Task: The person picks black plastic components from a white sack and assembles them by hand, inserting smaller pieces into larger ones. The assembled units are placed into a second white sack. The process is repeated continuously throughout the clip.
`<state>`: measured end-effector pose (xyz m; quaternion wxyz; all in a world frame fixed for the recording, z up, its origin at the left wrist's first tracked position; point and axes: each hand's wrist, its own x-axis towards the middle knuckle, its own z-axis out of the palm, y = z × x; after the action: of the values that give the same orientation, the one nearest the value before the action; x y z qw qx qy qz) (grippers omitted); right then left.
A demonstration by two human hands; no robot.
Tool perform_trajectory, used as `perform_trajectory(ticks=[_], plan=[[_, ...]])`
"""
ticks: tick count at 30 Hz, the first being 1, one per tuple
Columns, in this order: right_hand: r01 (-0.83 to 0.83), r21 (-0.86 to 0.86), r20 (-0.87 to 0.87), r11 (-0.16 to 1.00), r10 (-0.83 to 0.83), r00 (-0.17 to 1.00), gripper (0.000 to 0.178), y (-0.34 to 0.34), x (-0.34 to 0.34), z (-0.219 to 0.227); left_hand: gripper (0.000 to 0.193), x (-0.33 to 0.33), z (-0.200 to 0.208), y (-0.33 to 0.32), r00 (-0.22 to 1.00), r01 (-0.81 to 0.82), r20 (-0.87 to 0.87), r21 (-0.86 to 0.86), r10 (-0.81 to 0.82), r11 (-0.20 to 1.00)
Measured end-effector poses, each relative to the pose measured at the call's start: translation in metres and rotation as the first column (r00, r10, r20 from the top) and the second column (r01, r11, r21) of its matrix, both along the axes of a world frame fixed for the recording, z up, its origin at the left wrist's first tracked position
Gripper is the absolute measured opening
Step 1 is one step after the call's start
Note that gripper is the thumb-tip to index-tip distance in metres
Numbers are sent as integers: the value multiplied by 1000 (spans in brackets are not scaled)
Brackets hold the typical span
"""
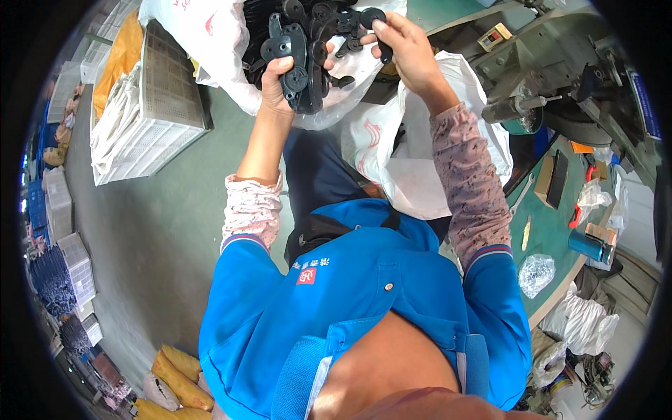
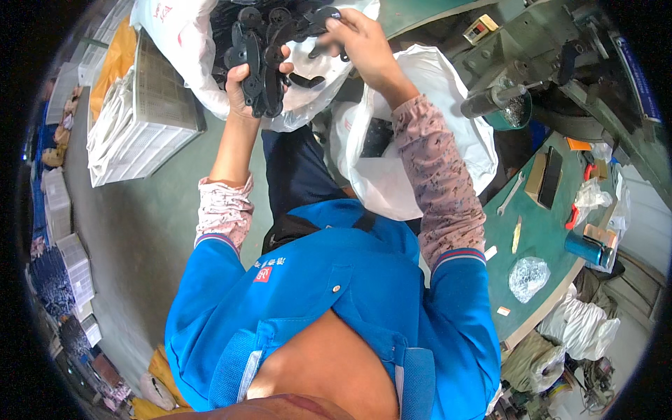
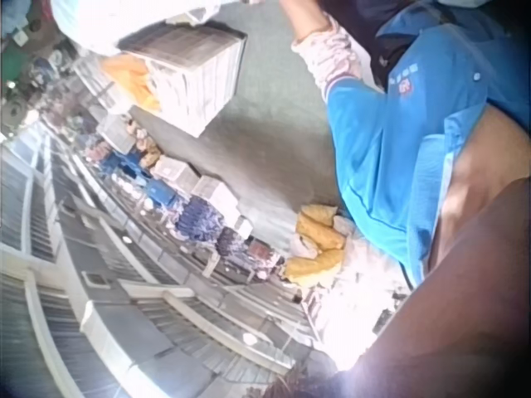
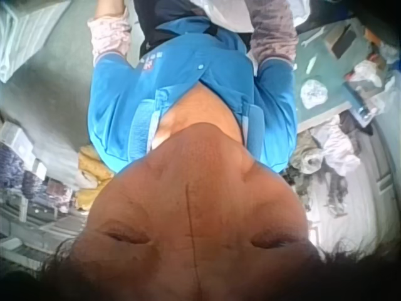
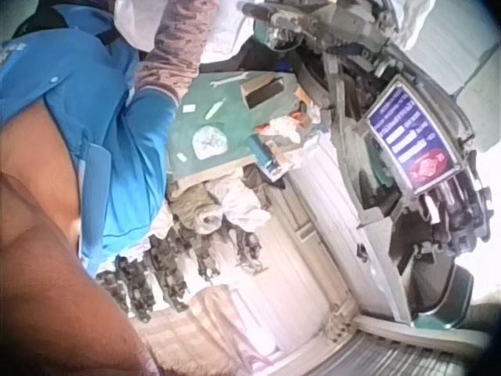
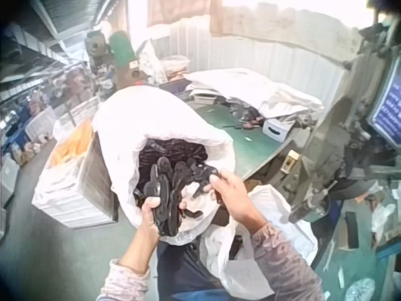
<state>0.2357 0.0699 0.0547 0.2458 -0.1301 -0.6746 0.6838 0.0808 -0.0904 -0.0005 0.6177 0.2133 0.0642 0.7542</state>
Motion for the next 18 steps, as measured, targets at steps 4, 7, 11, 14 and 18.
perform_trajectory(ticks=[4, 7, 11, 14, 18], plan=[[-91, 44, 113, 995, 86, 990, 31, 19, -22, 43, 64, 10, 5, -4, 997, 20, -67, -77, -25, 997], [-253, 123, 148, 959, 235, 961, 34, 32, -28, 41, 66, 14, 6, -1, 986, 56, -150, -75, -67, 996], [-378, 181, 176, 908, 349, 921, 33, 38, -29, 45, 69, 17, 6, -5, 994, 68, -78, -88, -75, 994], [-400, 84, 143, 913, 386, 911, 31, 32, -25, 49, 70, 21, 5, -6, 995, 97, -33, -22, -98, 995], [-383, -50, 90, 923, 386, 918, 28, 33, -30, 41, 71, 25, 1, -3, 990, 134, 43, 33, -135, 990]])
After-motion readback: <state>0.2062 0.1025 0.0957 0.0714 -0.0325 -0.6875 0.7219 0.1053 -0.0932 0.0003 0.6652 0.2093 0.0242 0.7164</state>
